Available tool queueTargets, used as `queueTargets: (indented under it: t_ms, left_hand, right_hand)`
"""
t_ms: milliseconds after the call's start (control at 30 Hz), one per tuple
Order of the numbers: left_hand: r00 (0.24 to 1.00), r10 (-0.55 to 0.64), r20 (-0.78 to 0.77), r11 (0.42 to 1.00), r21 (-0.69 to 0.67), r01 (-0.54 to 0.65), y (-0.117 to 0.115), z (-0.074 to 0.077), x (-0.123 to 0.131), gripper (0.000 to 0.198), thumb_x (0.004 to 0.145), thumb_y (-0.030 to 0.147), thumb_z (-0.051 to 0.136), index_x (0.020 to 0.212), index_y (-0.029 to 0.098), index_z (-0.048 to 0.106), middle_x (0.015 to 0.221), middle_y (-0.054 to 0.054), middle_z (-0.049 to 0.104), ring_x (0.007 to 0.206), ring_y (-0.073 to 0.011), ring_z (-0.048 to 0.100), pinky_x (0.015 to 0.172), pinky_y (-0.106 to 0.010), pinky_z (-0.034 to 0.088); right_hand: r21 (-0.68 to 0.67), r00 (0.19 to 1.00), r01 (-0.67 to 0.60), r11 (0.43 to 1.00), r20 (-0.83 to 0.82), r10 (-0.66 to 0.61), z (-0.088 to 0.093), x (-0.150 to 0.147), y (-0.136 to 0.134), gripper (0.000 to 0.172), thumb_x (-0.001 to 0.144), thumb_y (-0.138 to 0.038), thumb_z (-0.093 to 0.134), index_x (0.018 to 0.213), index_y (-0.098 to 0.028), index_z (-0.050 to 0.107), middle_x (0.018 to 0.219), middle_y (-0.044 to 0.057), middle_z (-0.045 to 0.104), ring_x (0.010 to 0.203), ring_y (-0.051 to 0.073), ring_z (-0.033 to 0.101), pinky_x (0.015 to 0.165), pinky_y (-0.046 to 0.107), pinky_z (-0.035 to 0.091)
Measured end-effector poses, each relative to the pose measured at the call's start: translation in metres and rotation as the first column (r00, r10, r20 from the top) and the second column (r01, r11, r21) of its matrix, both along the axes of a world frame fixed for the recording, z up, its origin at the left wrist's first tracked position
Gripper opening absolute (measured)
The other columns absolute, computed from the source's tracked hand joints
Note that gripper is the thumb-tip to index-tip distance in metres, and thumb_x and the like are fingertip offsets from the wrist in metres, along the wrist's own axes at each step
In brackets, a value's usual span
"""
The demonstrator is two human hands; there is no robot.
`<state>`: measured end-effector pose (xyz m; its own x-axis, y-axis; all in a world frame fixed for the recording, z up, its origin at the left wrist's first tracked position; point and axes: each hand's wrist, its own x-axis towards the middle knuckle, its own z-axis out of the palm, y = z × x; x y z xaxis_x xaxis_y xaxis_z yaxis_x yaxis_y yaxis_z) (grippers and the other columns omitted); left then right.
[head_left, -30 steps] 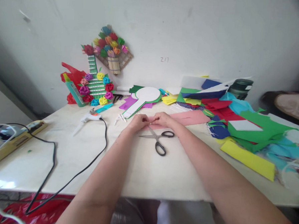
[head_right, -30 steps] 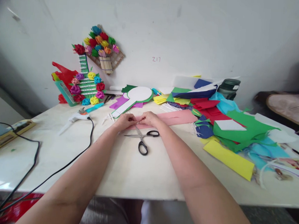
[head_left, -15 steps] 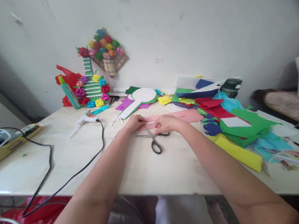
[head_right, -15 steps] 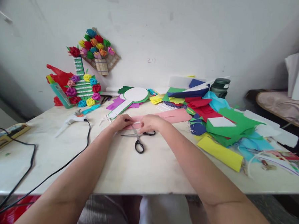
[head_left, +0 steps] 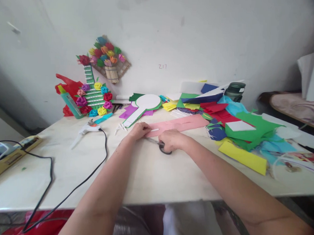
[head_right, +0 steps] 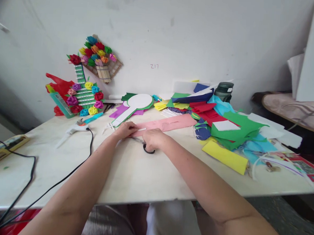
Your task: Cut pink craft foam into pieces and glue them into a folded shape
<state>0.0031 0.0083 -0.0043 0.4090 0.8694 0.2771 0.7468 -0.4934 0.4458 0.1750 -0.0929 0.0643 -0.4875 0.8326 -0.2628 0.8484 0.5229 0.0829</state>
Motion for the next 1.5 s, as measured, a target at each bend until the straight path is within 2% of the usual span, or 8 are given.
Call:
queueTargets:
  t_ms: [100, 267, 400, 533, 667, 800, 933, 1500]
  left_hand:
    - [0.999, -0.007, -0.033, 1.0, -0.021, 0.006, -0.003, 0.005, 0.0, 0.023, 0.07, 0.026, 0.053, 0.083, 0.015, 0.068, 0.08, -0.004, 0.065, 0.072, -0.0145, 0.057, 0.069, -0.023, 0.043]
    - [0.993, -0.085, -0.082, 0.989, -0.127, 0.074, -0.002, 0.017, -0.002, 0.036, 0.078, 0.033, 0.037, 0.083, 0.016, 0.068, 0.082, -0.004, 0.064, 0.075, -0.0145, 0.056, 0.072, -0.023, 0.043]
    - [0.997, -0.069, -0.026, 0.97, -0.236, 0.062, 0.0, 0.02, -0.002, 0.047, 0.081, 0.028, 0.023, 0.084, 0.014, 0.067, 0.074, -0.004, 0.061, 0.067, -0.013, 0.054, 0.067, -0.022, 0.043]
    - [0.993, -0.077, -0.085, 0.98, -0.192, 0.059, -0.007, 0.021, 0.002, 0.037, 0.077, 0.04, 0.035, 0.084, 0.018, 0.065, 0.083, -0.003, 0.062, 0.077, -0.0148, 0.056, 0.071, -0.023, 0.042]
    - [0.973, -0.044, -0.226, 0.996, -0.088, 0.025, -0.014, 0.021, 0.008, 0.042, 0.068, 0.053, 0.049, 0.091, 0.02, 0.061, 0.08, -0.002, 0.062, 0.074, -0.0164, 0.057, 0.066, -0.024, 0.042]
    - [0.935, -0.071, -0.346, 0.996, 0.025, 0.085, -0.017, 0.019, 0.013, 0.043, 0.066, 0.049, 0.054, 0.097, 0.019, 0.056, 0.085, -0.005, 0.062, 0.079, -0.019, 0.058, 0.068, -0.026, 0.042]
    - [0.91, -0.07, -0.409, 0.991, 0.077, 0.111, -0.019, 0.017, 0.015, 0.037, 0.071, 0.043, 0.05, 0.099, 0.019, 0.053, 0.092, -0.007, 0.061, 0.084, -0.0208, 0.058, 0.073, -0.029, 0.042]
    - [0.881, -0.12, -0.458, 0.957, 0.182, 0.225, -0.016, 0.006, 0.01, 0.04, 0.083, 0.049, 0.035, 0.108, 0.021, 0.05, 0.096, -0.008, 0.058, 0.089, -0.0194, 0.055, 0.077, -0.03, 0.04]
  right_hand:
    - [-0.032, 1.0, -0.004, 0.999, -0.022, 0.003, -0.002, 0.006, 0.006, 0.037, 0.057, -0.018, 0.054, 0.093, -0.016, 0.066, 0.091, 0.01, 0.066, 0.08, 0.022, 0.059, 0.057, 0.026, 0.038]
    - [-0.313, 0.967, -0.062, 0.948, -0.252, -0.02, 0.006, 0.05, 0.025, 0.046, 0.057, -0.02, 0.054, 0.101, -0.018, 0.064, 0.085, 0.004, 0.067, 0.068, 0.016, 0.059, 0.054, 0.022, 0.039]
    - [-0.431, 0.874, -0.005, 0.902, -0.441, -0.206, 0.018, 0.094, 0.029, 0.046, 0.063, -0.02, 0.052, 0.108, -0.019, 0.061, 0.07, 0.002, 0.066, 0.061, 0.013, 0.058, 0.049, 0.019, 0.036]
    - [-0.349, 0.637, 0.08, 0.934, -0.703, -0.317, 0.002, 0.1, 0.04, 0.042, 0.072, -0.024, 0.048, 0.113, -0.018, 0.057, 0.067, 0.002, 0.064, 0.048, 0.009, 0.052, 0.041, 0.019, 0.032]
    - [-0.186, 0.524, 0.406, 0.895, -0.754, -0.395, -0.031, 0.07, 0.058, 0.039, 0.072, -0.028, 0.052, 0.109, -0.017, 0.059, 0.081, 0.003, 0.067, 0.054, 0.011, 0.055, 0.046, 0.021, 0.039]
    - [0.137, 0.664, 0.516, 0.845, -0.688, -0.294, -0.043, 0.047, 0.065, 0.03, 0.072, -0.035, 0.053, 0.099, -0.027, 0.062, 0.093, 0.0, 0.066, 0.085, 0.017, 0.059, 0.063, 0.023, 0.042]
    - [0.277, 0.791, 0.483, 0.831, -0.544, -0.278, -0.039, 0.04, 0.073, 0.032, 0.074, -0.031, 0.049, 0.106, -0.031, 0.056, 0.095, 0.002, 0.065, 0.089, 0.019, 0.058, 0.068, 0.027, 0.04]
    - [0.286, 0.885, 0.392, 0.874, -0.376, -0.274, -0.051, 0.03, 0.116, 0.032, 0.08, -0.03, 0.048, 0.111, -0.028, 0.049, 0.096, 0.004, 0.064, 0.086, 0.019, 0.058, 0.065, 0.026, 0.037]
